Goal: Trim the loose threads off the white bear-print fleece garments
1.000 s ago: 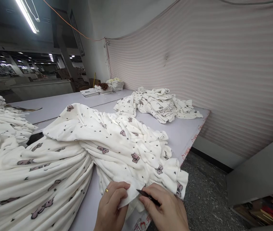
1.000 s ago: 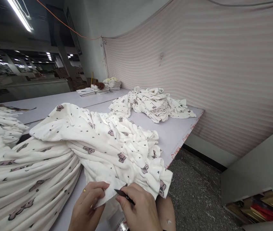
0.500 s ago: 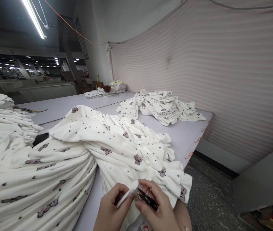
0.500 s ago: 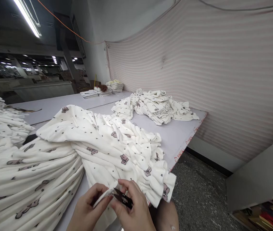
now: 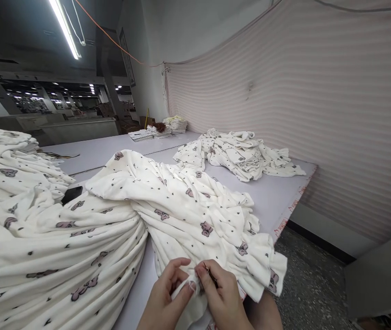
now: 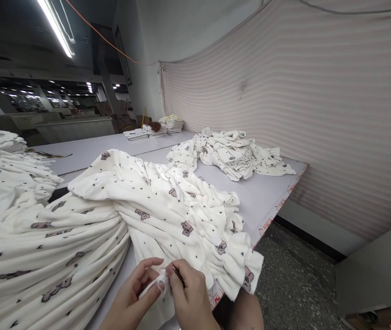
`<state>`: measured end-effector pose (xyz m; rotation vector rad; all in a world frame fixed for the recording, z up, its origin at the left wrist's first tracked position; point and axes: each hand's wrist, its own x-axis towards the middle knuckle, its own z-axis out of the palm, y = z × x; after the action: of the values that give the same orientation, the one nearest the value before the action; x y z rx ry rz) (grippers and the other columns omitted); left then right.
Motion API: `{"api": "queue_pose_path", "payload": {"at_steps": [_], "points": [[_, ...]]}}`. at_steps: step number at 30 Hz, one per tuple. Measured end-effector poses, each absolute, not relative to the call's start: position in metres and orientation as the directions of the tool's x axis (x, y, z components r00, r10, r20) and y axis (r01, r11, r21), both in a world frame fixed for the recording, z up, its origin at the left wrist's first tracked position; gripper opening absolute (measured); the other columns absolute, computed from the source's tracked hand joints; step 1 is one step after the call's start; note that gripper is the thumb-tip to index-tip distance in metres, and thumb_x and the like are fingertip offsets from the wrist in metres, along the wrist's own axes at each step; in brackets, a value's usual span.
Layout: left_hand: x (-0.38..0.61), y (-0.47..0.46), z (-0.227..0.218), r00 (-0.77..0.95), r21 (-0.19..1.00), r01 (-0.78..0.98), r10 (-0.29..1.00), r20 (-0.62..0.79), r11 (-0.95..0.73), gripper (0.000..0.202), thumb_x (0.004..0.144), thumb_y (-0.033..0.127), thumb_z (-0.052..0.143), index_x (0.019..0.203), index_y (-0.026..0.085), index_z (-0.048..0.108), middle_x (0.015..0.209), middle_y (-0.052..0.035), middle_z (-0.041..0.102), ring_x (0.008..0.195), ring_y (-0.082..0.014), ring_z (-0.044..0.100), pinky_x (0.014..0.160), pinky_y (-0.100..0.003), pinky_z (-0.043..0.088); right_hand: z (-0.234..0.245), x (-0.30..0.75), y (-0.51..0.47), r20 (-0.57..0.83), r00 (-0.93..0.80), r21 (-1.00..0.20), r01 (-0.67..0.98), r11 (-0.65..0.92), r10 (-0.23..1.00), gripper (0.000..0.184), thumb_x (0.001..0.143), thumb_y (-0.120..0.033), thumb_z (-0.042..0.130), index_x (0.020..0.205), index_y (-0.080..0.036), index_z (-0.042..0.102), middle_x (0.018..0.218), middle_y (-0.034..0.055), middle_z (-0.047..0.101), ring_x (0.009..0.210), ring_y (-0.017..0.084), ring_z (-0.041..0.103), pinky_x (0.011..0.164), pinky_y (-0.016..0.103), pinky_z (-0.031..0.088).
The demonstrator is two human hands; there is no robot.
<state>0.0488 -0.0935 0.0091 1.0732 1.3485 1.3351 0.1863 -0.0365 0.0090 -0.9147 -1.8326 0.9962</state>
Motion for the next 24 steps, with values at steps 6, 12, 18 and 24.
{"api": "queue_pose_path", "payload": {"at_steps": [6, 12, 18, 24], "points": [[0.048, -0.092, 0.013, -0.214, 0.997, 0.055, 0.976, -0.05, 0.063, 0.026, 0.08, 0.042, 0.062, 0.091, 0.019, 0.066, 0.087, -0.004, 0.072, 0.086, -0.0209, 0.066, 0.077, -0.028, 0.049, 0.011, 0.188, -0.04, 0.237, -0.359, -0.955, 0.086, 0.285, 0.903, 0.02, 0.09, -0.04, 0.052, 0.091, -0.021, 0.058, 0.075, 0.0014, 0.066, 0.067, 0.016, 0.063, 0.059, 0.02, 0.048], [0.053, -0.091, 0.011, -0.289, 0.944, 0.328, 0.946, 0.145, -0.045, 0.02, 0.08, 0.032, 0.061, 0.096, 0.021, 0.065, 0.076, -0.0002, 0.067, 0.066, -0.0152, 0.06, 0.064, -0.025, 0.046, 0.006, 0.198, -0.044, 0.36, -0.499, -0.851, 0.173, 0.497, 0.789, 0.019, 0.085, -0.02, 0.052, 0.102, -0.024, 0.06, 0.09, 0.0017, 0.07, 0.08, 0.017, 0.066, 0.071, 0.023, 0.049], [0.051, -0.09, 0.017, -0.176, 0.956, 0.293, 0.981, 0.085, -0.03, 0.024, 0.086, 0.04, 0.055, 0.086, 0.021, 0.069, 0.08, -0.0029, 0.069, 0.076, -0.0181, 0.062, 0.068, -0.025, 0.046, 0.0, 0.189, -0.041, 0.272, -0.413, -0.892, 0.23, 0.388, 0.869, 0.022, 0.095, -0.035, 0.04, 0.083, -0.021, 0.053, 0.065, -0.0022, 0.057, 0.058, 0.014, 0.055, 0.054, 0.022, 0.04], [0.043, -0.088, 0.016, -0.164, 0.982, 0.186, 0.987, -0.007, 0.038, 0.026, 0.083, 0.042, 0.058, 0.082, 0.018, 0.068, 0.079, -0.0034, 0.069, 0.078, -0.0191, 0.061, 0.071, -0.026, 0.046, 0.009, 0.209, -0.033, 0.198, -0.519, -0.918, 0.199, 0.342, 0.832, 0.02, 0.085, -0.036, 0.058, 0.093, -0.019, 0.064, 0.083, 0.0031, 0.064, 0.078, 0.019, 0.061, 0.069, 0.025, 0.046]]}}
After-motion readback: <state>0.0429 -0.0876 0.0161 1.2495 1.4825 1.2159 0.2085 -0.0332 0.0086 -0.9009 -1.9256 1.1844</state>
